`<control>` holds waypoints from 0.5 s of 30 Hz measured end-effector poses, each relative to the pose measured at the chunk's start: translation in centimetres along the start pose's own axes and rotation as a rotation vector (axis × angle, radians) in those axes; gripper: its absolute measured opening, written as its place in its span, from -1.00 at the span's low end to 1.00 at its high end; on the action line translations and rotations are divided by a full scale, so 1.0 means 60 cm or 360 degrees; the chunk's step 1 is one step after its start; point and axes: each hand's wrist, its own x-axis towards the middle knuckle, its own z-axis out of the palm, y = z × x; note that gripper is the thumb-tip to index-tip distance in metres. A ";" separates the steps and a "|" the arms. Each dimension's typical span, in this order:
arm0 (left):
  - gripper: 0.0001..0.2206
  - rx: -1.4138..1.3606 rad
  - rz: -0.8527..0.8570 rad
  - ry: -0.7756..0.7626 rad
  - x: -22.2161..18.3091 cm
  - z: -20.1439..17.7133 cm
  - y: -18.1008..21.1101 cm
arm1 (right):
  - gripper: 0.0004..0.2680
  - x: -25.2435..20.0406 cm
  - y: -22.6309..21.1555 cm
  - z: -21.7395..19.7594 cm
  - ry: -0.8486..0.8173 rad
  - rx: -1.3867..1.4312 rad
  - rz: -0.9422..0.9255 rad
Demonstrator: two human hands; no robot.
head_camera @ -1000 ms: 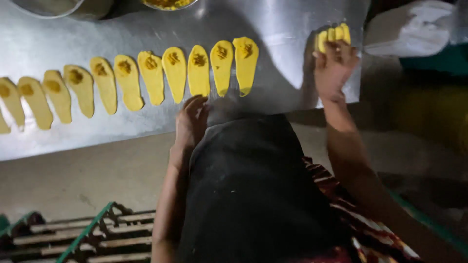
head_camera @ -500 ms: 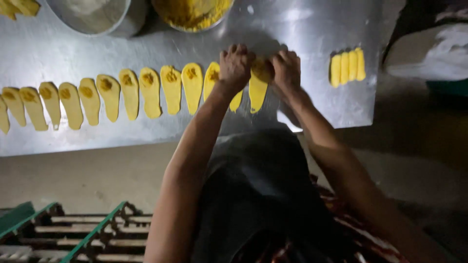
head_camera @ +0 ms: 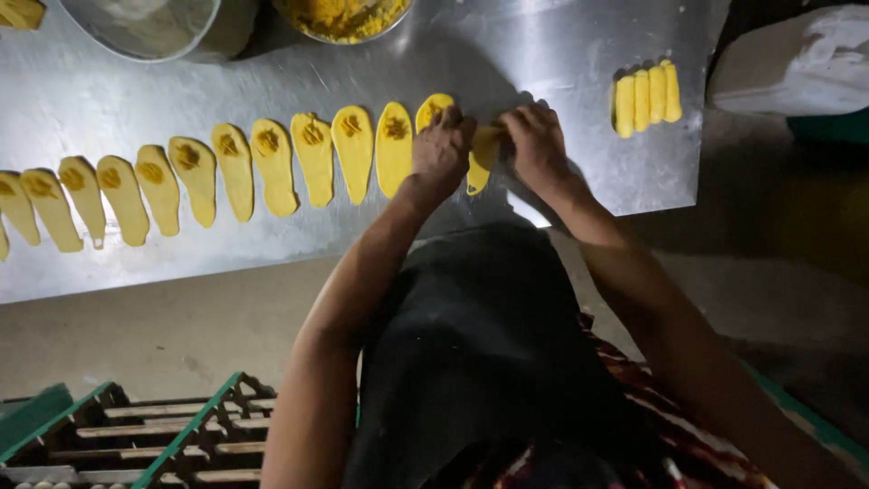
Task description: Filling yellow dough pieces with a paste and rolling them into logs on a bakery production table.
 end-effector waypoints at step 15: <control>-0.84 -0.0620 -0.0365 0.0486 -0.043 0.067 0.053 | -0.86 -0.022 -0.051 0.007 0.0086 0.0341 0.0050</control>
